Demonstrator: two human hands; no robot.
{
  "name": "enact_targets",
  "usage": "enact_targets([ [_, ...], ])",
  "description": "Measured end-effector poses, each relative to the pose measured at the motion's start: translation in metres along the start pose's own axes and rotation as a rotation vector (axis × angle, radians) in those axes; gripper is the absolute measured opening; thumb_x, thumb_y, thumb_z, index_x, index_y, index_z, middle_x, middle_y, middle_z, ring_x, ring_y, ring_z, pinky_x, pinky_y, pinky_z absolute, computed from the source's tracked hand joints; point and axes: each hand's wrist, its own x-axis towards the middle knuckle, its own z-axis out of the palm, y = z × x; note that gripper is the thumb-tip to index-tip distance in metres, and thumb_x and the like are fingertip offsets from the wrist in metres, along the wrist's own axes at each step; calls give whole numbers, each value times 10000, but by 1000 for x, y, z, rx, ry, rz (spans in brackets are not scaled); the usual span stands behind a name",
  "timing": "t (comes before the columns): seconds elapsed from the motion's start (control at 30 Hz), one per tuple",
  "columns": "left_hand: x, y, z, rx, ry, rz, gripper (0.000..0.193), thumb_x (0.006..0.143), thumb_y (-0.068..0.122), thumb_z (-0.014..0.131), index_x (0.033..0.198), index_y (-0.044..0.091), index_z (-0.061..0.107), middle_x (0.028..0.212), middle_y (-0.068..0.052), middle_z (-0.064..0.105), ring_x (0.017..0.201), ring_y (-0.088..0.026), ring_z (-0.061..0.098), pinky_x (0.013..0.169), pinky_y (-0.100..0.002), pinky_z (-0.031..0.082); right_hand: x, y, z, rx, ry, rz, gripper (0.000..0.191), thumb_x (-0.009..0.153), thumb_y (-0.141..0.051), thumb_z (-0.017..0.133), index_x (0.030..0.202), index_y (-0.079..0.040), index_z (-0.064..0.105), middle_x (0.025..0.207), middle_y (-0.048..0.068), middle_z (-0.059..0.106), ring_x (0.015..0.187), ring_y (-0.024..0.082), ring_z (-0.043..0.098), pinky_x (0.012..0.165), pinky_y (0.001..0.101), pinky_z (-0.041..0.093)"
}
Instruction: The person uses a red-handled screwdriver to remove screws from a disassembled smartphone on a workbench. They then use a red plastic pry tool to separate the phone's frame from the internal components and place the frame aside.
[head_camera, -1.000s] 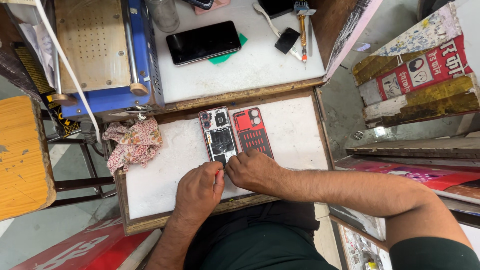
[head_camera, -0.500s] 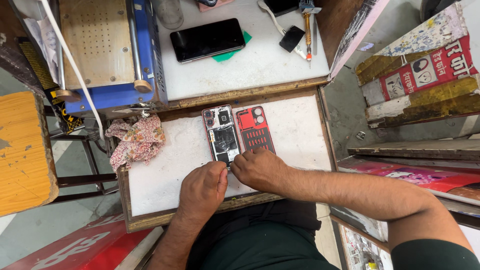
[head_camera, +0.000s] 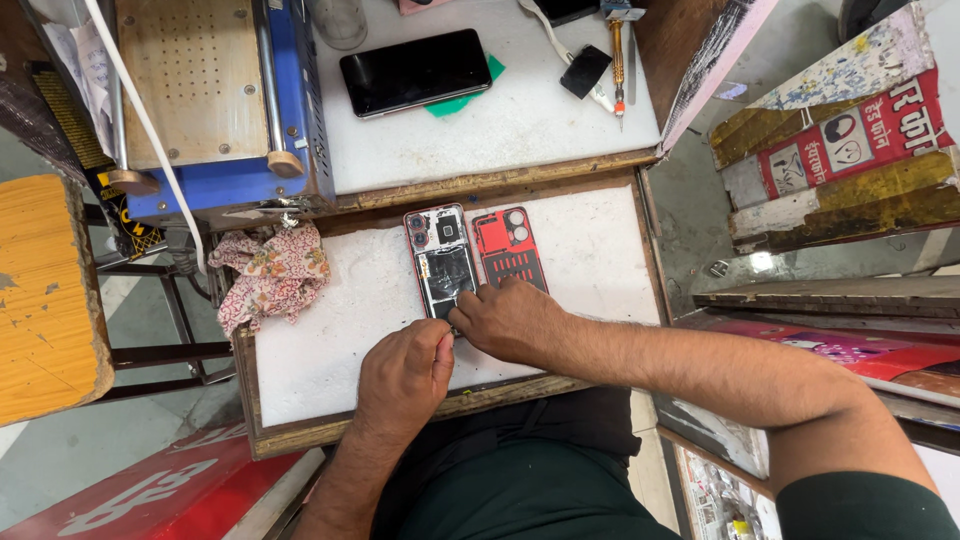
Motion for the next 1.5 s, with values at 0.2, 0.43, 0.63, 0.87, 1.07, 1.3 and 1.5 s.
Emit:
enact_targets([
  [0.2, 1, 2, -1, 11, -10, -1, 325, 931, 51, 719, 1151, 62, 480, 856, -93, 658, 682, -262, 676, 608, -398, 540, -2, 6, -7, 16, -2, -30, 134, 894, -182, 697, 892, -63, 635, 779, 43, 612, 680, 167, 676, 479, 341, 550],
  [0.43, 6, 5, -3, 10, -38, -26, 316, 922, 51, 713, 1145, 51, 489, 832, -100, 652, 667, -282, 662, 594, -415, 528, 1, 10, -10, 27, 23, -77, 108, 880, -151, 690, 844, -51, 666, 786, 49, 641, 739, 186, 674, 481, 333, 554],
  [0.63, 6, 4, -4, -15, -16, -27, 316, 916, 51, 712, 1138, 54, 487, 851, -111, 657, 698, -303, 671, 608, -417, 533, 2, 8, -4, 7, 39, -100, 95, 893, -146, 674, 863, -55, 673, 797, 47, 643, 751, 192, 672, 495, 328, 551],
  [0.87, 5, 4, -4, -11, -20, -31, 320, 916, 48, 713, 1143, 57, 487, 865, -117, 673, 711, -315, 678, 611, -418, 541, 2, 11, -3, 4, 58, -109, 118, 902, -173, 655, 837, -76, 638, 773, 43, 628, 733, 190, 667, 490, 340, 545],
  [1.07, 5, 4, -5, -50, 10, -13, 336, 924, 37, 699, 1162, 56, 462, 899, -124, 682, 743, -315, 694, 634, -415, 553, -18, 25, -14, 156, 163, 64, 96, 843, -157, 675, 891, -92, 623, 842, 61, 644, 770, 242, 683, 563, 402, 558],
  [1.3, 12, 5, -15, -76, -137, -8, 346, 919, 29, 685, 1187, 53, 468, 972, -133, 702, 791, -321, 702, 669, -429, 566, -52, 43, -20, 297, 57, 437, 215, 866, -234, 690, 1025, -90, 676, 987, 58, 704, 868, 267, 714, 660, 431, 587],
  [1.5, 20, 6, -22, 19, -197, -68, 394, 899, 102, 747, 1223, 111, 524, 941, -109, 710, 832, -319, 720, 745, -455, 575, -60, 39, -17, 376, 122, 560, 223, 886, -232, 678, 1083, -132, 712, 1042, 16, 731, 900, 254, 721, 699, 425, 594],
])
